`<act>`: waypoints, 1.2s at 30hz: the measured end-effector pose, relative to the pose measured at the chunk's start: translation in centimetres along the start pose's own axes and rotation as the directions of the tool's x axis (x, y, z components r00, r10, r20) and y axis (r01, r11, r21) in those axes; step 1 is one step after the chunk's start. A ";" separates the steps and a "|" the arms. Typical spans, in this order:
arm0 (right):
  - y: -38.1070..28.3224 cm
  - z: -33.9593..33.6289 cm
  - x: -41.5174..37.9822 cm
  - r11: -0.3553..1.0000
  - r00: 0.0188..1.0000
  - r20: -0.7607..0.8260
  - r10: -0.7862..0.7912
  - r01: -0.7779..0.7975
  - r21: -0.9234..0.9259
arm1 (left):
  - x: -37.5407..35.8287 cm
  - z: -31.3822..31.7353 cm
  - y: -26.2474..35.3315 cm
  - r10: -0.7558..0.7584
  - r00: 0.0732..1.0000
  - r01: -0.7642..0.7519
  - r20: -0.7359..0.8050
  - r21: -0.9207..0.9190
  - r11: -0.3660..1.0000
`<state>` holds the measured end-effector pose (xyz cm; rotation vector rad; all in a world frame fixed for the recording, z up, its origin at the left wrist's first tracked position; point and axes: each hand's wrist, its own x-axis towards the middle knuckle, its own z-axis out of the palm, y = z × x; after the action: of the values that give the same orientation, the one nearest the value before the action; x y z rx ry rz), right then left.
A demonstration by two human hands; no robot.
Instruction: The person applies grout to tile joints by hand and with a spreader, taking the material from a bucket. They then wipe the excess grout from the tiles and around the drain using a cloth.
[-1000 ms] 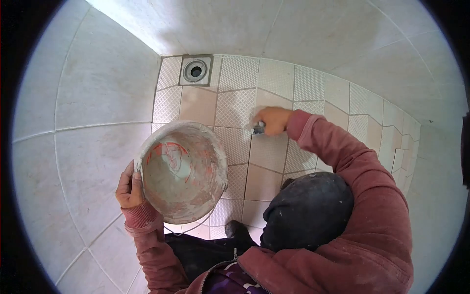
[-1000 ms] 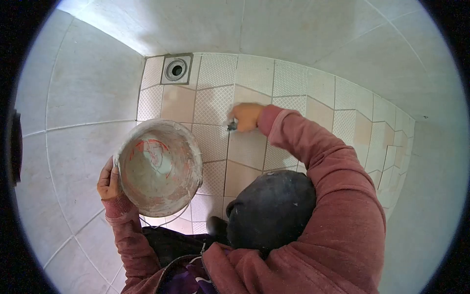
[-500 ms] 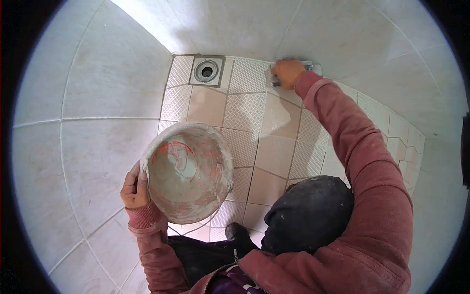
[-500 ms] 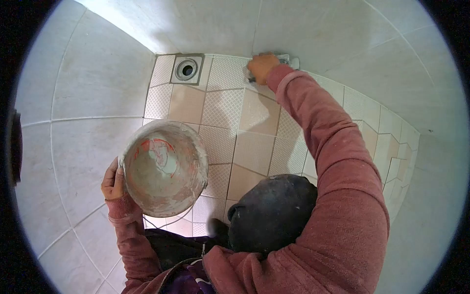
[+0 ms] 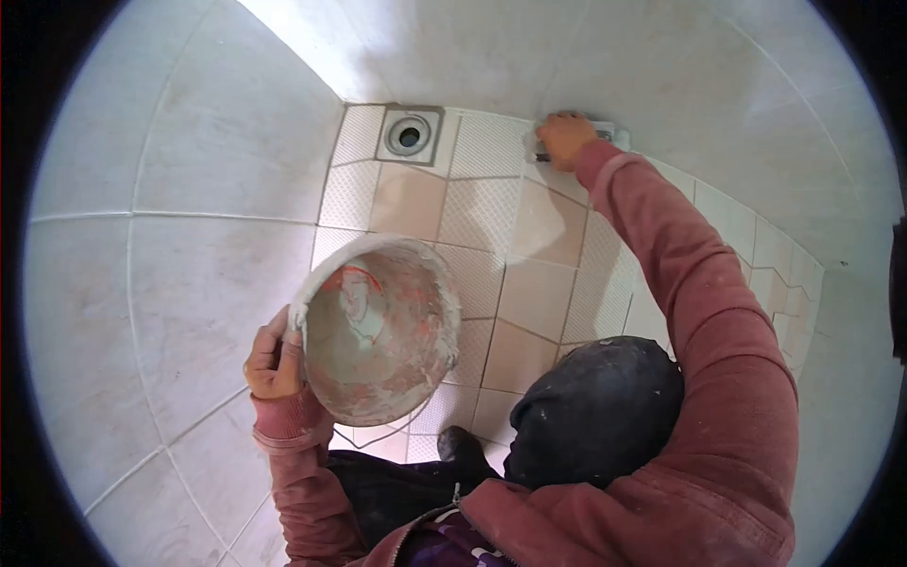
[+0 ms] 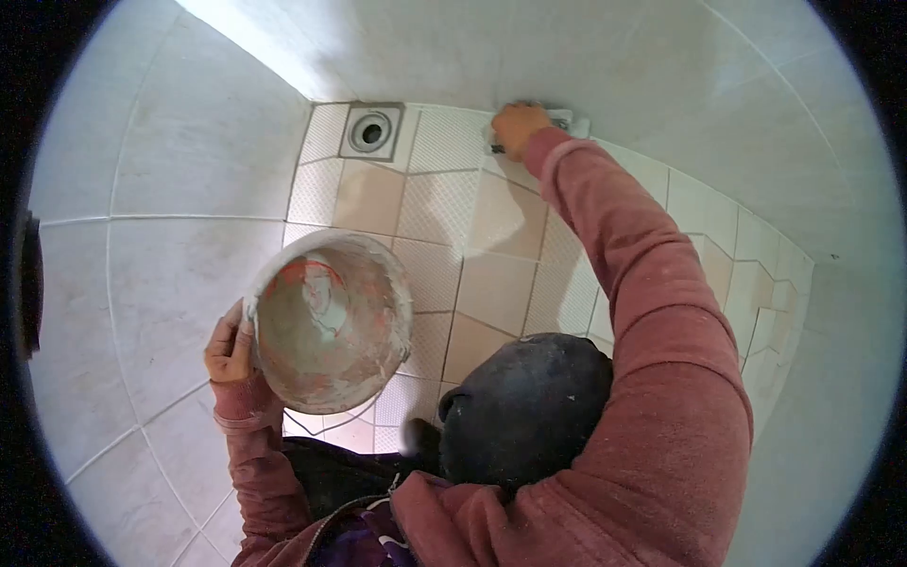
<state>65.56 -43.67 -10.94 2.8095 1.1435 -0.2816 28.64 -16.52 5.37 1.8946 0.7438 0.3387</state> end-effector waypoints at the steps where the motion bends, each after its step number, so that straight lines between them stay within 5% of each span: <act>1: 0.3 -0.8 0.1 0.999 0.982 0.188 0.031 -0.034 0.011 | 0.1 -0.1 -0.2 0.031 0.999 -0.031 0.016 -0.012 0.999; 2: 0.0 -0.3 0.6 0.999 0.983 0.182 0.029 -0.031 0.010 | 0.2 0.0 -0.3 0.035 0.999 -0.035 0.011 -0.012 0.999; 4: -1.4 2.4 0.8 0.998 0.982 -0.176 0.065 -0.061 0.026 | -0.3 0.4 0.1 -0.021 1.000 0.021 0.002 -0.054 0.998; 8: -1.4 1.6 1.0 0.994 0.986 -0.152 0.071 -0.082 -0.068 | -0.6 1.3 2.4 -0.099 0.995 0.098 -0.012 -0.099 0.990; 10: -1.0 0.2 0.8 0.981 0.976 0.168 0.136 -0.109 -0.161 | -0.4 0.6 1.2 -0.005 1.000 0.004 0.028 0.042 0.999; 11: -1.0 0.3 0.8 0.981 0.979 0.160 0.129 -0.102 -0.164 | -0.3 0.5 0.8 0.049 0.998 -0.051 0.043 0.038 0.998; 13: -1.1 1.7 0.2 0.993 0.987 -0.118 0.111 -0.116 -0.036 | -0.4 0.6 0.7 0.034 0.999 -0.035 0.028 0.018 0.999; 16: -1.9 3.5 0.9 0.997 0.960 -0.267 0.083 -0.077 0.031 | -0.4 0.7 0.6 0.007 0.999 -0.007 0.051 -0.008 1.000; 18: -1.4 3.0 1.1 0.995 0.965 -0.246 0.089 -0.078 0.054 | 0.0 0.6 0.8 0.007 0.998 -0.006 0.059 -0.025 1.000; 20: -1.3 1.4 0.6 0.958 0.998 0.015 0.065 -0.066 0.280 | 0.5 0.8 0.6 -0.005 0.999 0.007 0.047 -0.042 0.999; 21: -1.8 1.2 -0.4 0.959 0.998 0.007 0.069 -0.068 0.277 | 0.8 0.8 0.6 0.004 0.999 -0.002 0.046 -0.045 0.999; 24: -3.3 1.8 -3.1 0.923 0.982 0.150 -0.113 0.048 0.382 | 1.0 0.6 -0.1 0.022 0.998 -0.021 0.054 -0.017 1.000; 26: -2.7 3.4 -3.5 0.789 0.950 0.214 -0.229 0.053 0.612 | 1.1 0.2 -0.6 0.008 0.999 -0.007 0.041 -0.006 1.000; 27: -2.4 3.3 -2.9 0.806 0.982 0.066 -0.177 0.106 0.582 | 1.1 0.2 -0.5 0.004 0.999 -0.003 0.041 -0.003 1.000; 28: -1.7 3.1 -1.8 0.803 0.981 0.080 -0.178 0.098 0.587 | 1.0 0.4 -0.1 -0.041 0.999 0.042 0.019 -0.049 0.998; 30: -0.3 2.3 0.1 0.912 0.980 -0.164 0.112 -0.035 0.410 | 0.8 0.3 -0.3 -0.088 0.996 0.090 0.025 -0.089 0.992; 36: -5.2 0.4 -3.9 0.928 0.992 0.130 0.004 -0.052 0.368 | 1.3 0.2 0.2 -0.090 0.996 0.090 0.002 -0.072 0.993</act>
<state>59.10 -42.71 -10.64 3.0651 1.1228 -0.7365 29.80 -15.95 5.30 1.7873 0.8047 0.3059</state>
